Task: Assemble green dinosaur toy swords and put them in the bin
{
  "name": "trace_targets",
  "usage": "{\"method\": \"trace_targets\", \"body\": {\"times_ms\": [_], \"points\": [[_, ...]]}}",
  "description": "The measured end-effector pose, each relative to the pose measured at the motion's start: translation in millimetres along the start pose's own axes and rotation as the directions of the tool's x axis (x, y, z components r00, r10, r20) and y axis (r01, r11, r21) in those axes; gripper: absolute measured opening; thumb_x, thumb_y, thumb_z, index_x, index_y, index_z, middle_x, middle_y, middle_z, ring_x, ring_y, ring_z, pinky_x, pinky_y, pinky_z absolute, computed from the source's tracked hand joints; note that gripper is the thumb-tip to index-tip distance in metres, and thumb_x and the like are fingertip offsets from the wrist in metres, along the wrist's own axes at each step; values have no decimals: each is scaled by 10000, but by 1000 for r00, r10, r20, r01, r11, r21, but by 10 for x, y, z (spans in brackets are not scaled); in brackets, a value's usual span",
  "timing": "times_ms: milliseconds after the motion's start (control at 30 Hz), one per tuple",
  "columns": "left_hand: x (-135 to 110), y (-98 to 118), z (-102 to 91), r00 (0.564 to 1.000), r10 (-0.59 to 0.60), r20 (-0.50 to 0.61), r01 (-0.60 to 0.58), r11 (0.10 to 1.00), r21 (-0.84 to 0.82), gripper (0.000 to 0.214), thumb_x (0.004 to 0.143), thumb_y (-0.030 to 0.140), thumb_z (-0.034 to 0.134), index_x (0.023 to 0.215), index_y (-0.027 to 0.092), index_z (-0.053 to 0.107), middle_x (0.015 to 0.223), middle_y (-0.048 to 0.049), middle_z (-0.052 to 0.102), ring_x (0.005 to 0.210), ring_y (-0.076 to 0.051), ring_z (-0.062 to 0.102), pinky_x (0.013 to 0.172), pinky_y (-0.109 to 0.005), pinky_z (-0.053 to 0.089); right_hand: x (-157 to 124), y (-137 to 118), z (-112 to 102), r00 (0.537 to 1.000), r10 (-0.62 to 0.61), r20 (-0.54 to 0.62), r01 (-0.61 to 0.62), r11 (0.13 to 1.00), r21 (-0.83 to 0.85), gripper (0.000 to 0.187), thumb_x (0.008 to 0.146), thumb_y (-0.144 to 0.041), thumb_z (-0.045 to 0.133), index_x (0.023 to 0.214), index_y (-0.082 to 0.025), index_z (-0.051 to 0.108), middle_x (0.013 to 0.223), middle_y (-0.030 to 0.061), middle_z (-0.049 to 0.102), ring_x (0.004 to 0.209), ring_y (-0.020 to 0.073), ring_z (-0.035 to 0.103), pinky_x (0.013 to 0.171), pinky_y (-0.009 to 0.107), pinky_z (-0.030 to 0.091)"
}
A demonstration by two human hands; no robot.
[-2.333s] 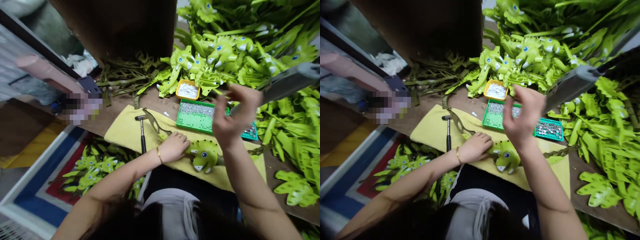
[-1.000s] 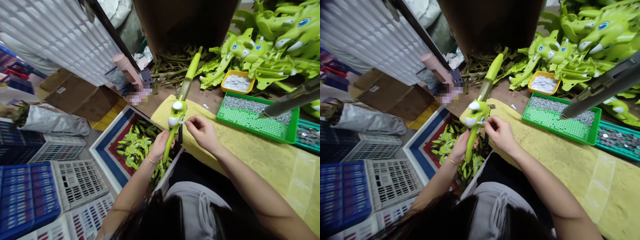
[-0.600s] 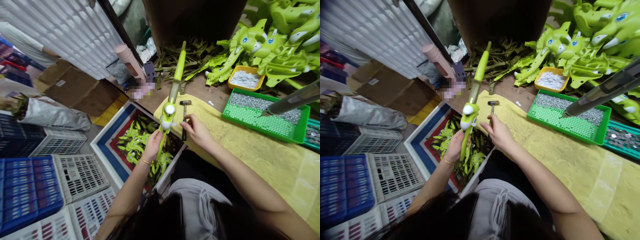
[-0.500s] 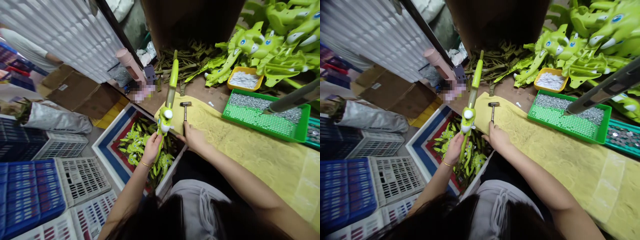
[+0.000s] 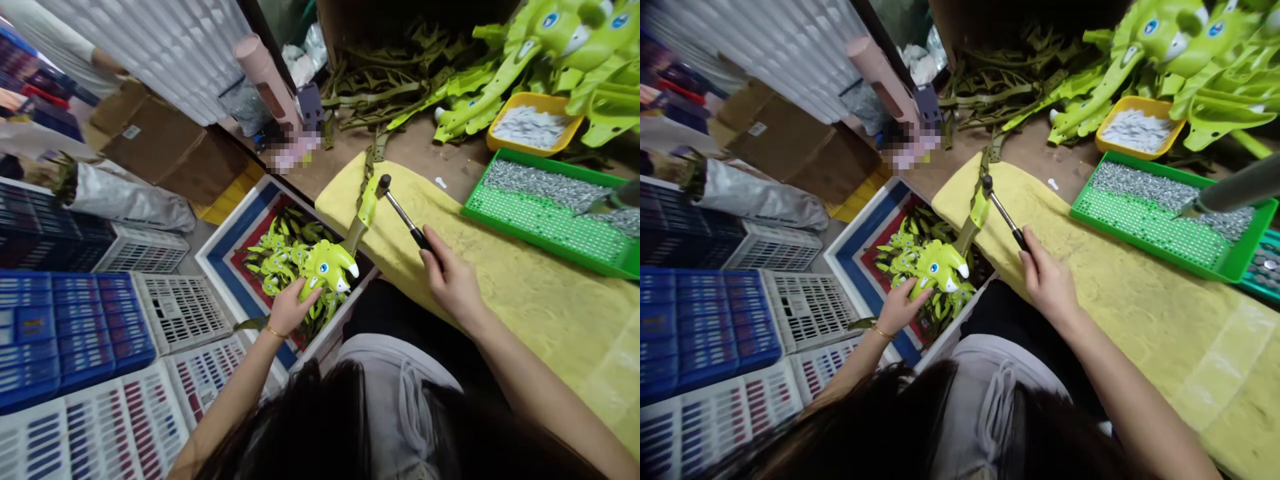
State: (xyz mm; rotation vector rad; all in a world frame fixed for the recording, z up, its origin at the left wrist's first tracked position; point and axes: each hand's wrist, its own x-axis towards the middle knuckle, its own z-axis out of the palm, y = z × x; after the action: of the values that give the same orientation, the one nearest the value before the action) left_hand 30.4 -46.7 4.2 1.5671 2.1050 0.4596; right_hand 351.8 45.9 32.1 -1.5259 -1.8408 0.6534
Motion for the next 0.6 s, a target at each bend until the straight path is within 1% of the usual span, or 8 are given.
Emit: {"method": "trace_targets", "body": {"times_ms": [100, 167, 233, 300, 400, 467, 533, 600], "points": [[22, -39, 1, 1000, 18, 21, -20, 997, 77, 393, 777, 602, 567, 795, 210, 595, 735, -42, 626, 710, -210, 591, 698, -305, 436, -147, -5, 99, 998, -60, 21, 62, 995, -78, 458, 945, -346, 413, 1342, -182, 573, 1275, 122, 668, 1046, 242, 704, 895, 388, 589], [60, -62, -14, 998, 47, 29, -51, 988, 148, 416, 797, 617, 532, 822, 207, 597, 766, -59, 643, 733, -221, 605, 700, -307, 437, -180, 7, 143, 993, -2, 118, 21, 987, -159, 465, 947, -322, 405, 1367, -184, 551, 1178, 130, 715, 917, 260, 735, 786, 407, 613], [92, -84, -30, 996, 82, 39, -89, 972, 220, 434, 820, 623, 495, 845, 203, 600, 783, -71, 659, 737, -224, 617, 691, -304, 439, -169, 7, 125, 987, 48, 155, -19, 983, -185, 464, 946, -311, 412, 1378, -204, 539, 1096, 113, 746, 835, 255, 743, 711, 392, 617], [115, -106, -41, 992, 111, 59, -123, 956, 268, 439, 838, 623, 467, 844, 203, 596, 776, -70, 662, 725, -221, 620, 676, -300, 438, -107, -28, 51, 995, 44, 87, -30, 988, -152, 454, 949, -316, 416, 1372, -214, 544, 1145, 99, 732, 871, 233, 742, 736, 361, 616], [157, -134, -60, 987, 136, 82, -154, 946, 286, 435, 845, 621, 455, 839, 208, 590, 779, -66, 657, 726, -220, 618, 671, -298, 436, 108, -112, -33, 999, -17, -52, 11, 994, -113, 461, 956, -347, 405, 1373, -206, 542, 1318, 89, 643, 1007, 208, 715, 839, 328, 599], [193, -142, -90, 987, 131, 89, -151, 948, 281, 439, 840, 626, 456, 843, 208, 589, 783, -64, 655, 730, -221, 618, 675, -300, 436, 310, -128, 8, 997, -39, -74, 30, 991, -128, 486, 964, -345, 371, 1409, -197, 501, 1359, 90, 614, 1069, 212, 692, 886, 335, 579], [213, -131, -138, 987, 110, 118, -137, 958, 253, 447, 839, 632, 452, 847, 207, 590, 776, -63, 653, 719, -220, 615, 672, -303, 435, 490, -97, 101, 1000, -6, 5, 7, 981, -195, 508, 965, -326, 346, 1443, -195, 457, 1255, 116, 681, 990, 242, 714, 837, 379, 585], [199, -91, -178, 985, 101, 140, -131, 966, 223, 450, 836, 634, 448, 838, 208, 593, 764, -59, 655, 701, -217, 610, 660, -303, 434, 593, -51, 179, 990, 63, 130, -23, 958, -286, 516, 959, -318, 349, 1450, -201, 451, 1046, 135, 753, 799, 273, 732, 704, 413, 588]]}}
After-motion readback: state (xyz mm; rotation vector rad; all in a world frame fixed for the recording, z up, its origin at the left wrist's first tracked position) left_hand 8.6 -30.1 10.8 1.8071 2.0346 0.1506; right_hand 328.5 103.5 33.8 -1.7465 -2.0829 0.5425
